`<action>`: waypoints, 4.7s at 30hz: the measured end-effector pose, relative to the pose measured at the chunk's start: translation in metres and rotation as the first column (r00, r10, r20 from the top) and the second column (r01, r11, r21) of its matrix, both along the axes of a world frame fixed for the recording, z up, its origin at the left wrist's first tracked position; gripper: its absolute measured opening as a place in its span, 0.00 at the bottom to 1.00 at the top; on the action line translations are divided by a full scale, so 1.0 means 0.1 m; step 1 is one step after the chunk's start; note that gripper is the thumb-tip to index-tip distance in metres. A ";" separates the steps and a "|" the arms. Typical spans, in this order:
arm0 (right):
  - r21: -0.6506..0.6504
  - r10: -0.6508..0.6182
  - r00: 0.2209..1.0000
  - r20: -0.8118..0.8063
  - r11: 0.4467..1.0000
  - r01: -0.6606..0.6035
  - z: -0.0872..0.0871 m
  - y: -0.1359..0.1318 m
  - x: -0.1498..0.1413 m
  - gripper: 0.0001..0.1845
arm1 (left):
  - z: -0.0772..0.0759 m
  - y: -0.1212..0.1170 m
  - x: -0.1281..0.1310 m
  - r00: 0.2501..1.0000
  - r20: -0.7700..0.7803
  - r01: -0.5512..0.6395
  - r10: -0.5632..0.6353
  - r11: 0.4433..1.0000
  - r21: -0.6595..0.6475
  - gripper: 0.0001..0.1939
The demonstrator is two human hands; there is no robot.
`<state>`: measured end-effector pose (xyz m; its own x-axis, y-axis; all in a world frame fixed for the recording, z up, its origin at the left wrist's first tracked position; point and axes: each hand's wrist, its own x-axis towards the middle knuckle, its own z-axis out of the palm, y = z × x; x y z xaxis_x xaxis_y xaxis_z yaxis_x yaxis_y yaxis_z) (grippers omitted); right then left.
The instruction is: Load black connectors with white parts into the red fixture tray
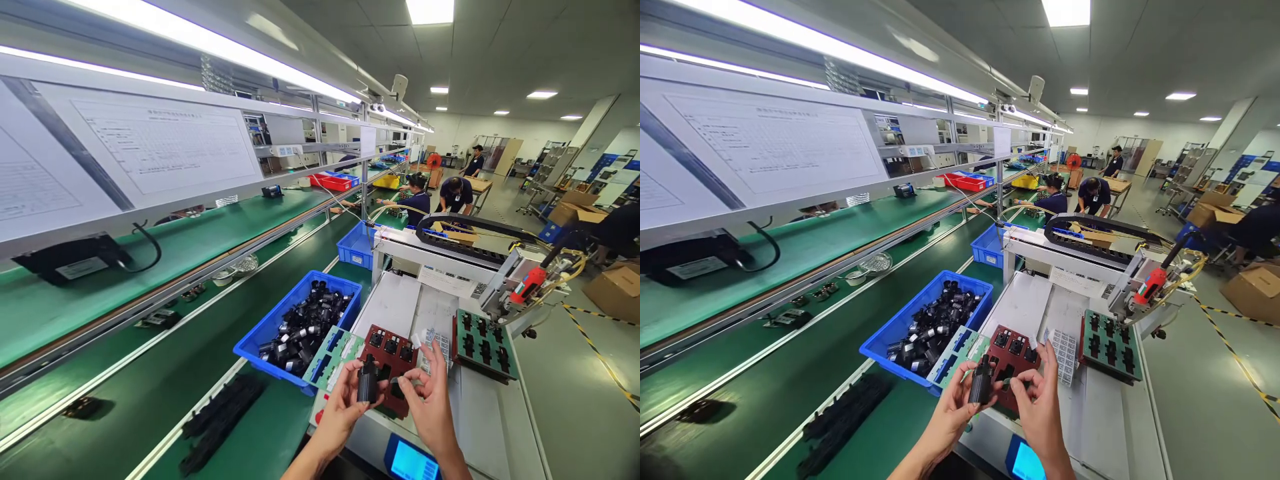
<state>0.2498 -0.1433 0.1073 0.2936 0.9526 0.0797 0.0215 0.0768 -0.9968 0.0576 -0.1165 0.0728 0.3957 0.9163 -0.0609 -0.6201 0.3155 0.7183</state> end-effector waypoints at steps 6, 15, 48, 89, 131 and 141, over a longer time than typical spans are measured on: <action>-0.123 0.299 0.937 -0.178 0.938 -0.323 0.05 -0.03 -0.03 0.53 | -0.01 0.01 0.00 0.996 -0.091 0.016 -0.006 0.994 0.108 0.28; -0.128 0.109 0.994 -0.002 0.986 -0.108 -0.06 0.10 0.03 0.56 | -0.03 -0.02 0.03 0.995 0.070 0.065 -0.068 0.997 0.040 0.31; -0.129 0.234 0.871 -0.432 0.940 -0.316 0.07 -0.05 -0.15 0.57 | -0.02 -0.04 0.06 0.996 -0.080 0.053 -0.039 0.981 0.184 0.30; 0.198 -0.043 0.890 0.455 0.979 -0.054 -0.96 0.28 -0.56 0.58 | -0.57 0.05 -0.07 0.875 -0.419 -0.089 0.242 0.932 0.352 0.20; -0.045 0.213 0.953 -0.214 0.973 -0.227 -0.31 0.13 -0.23 0.40 | -0.30 0.08 -0.06 0.872 -0.450 -0.110 0.194 0.972 0.206 0.32; -0.084 0.088 0.995 -0.054 0.992 -0.092 -0.38 0.04 -0.45 0.50 | -0.26 0.05 -0.04 0.791 -0.553 -0.120 0.264 0.952 0.282 0.32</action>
<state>0.2043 -0.1398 0.0688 0.2077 0.9780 -0.0164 -0.0319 -0.0100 -0.9994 0.0534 -0.1113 0.0466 0.1661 0.9861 -0.0082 -0.0970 0.0246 0.9950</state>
